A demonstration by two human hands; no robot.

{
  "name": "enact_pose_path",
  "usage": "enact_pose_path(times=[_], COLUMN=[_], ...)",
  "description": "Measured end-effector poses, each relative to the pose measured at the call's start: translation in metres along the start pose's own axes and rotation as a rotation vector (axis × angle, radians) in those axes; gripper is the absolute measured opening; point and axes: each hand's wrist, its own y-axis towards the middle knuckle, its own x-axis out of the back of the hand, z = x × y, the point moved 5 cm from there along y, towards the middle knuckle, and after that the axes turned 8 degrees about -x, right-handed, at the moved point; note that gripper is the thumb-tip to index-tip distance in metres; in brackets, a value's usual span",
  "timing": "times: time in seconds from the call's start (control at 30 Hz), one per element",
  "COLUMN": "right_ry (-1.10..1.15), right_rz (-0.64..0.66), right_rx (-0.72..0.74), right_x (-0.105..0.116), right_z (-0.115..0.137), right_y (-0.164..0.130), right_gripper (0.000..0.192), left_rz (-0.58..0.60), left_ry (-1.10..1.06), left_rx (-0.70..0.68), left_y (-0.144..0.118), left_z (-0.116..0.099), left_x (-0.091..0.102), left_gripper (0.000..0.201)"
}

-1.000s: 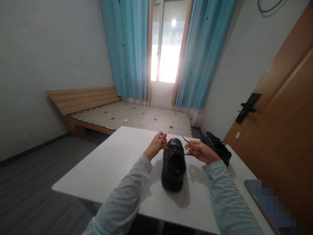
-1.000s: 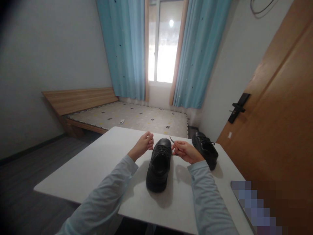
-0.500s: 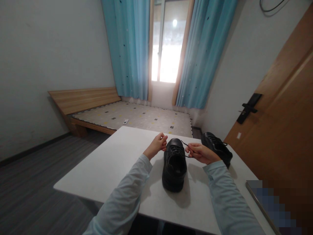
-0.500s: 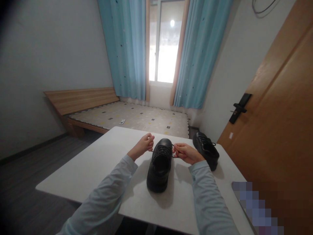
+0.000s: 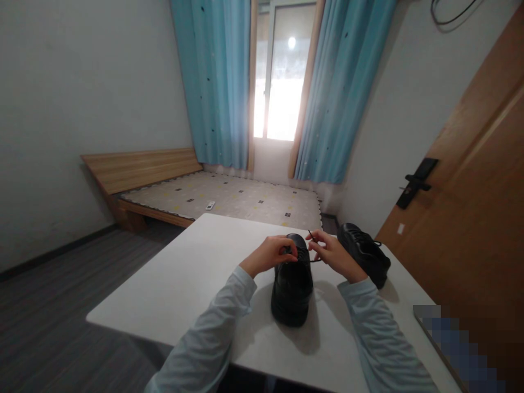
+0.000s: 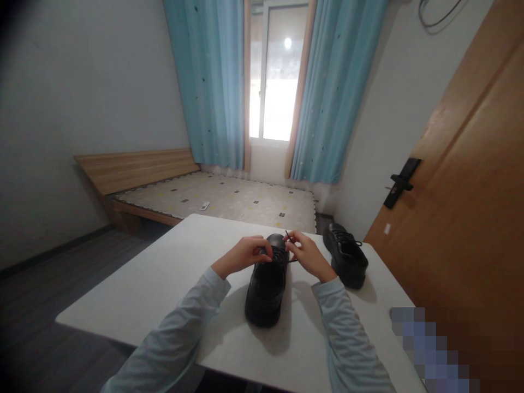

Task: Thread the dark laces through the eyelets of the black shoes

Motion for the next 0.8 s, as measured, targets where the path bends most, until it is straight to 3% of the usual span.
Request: enact_pose_path(times=[0.27,0.43,0.57,0.73,0.8], right_ry=[-0.261,-0.386,-0.396,-0.465,-0.43], right_rz=[0.024,0.202,0.324,0.311,0.367], right_rx=[0.14,0.176,0.216,0.272,0.258], right_x=[0.011,0.002,-0.004,-0.003,-0.006], right_z=[0.008,0.012,0.015,0.02,0.022], right_y=[-0.012,-0.016,-0.019,-0.022,-0.024], right_gripper=[0.05,0.024,0.024,0.02,0.021], left_rz=[-0.003,0.028,0.016,0.021,0.024], left_ry=[0.068,0.067,0.076,0.104,0.153], left_rx=[0.026,0.036,0.006,-0.054,-0.09], left_y=[-0.003,-0.004,-0.006,-0.007,-0.006], left_z=[0.013,0.015,0.015,0.016,0.016], left_x=[0.004,0.006,0.008,0.008,0.008], left_gripper=[0.006,0.005,0.006,0.009,0.007])
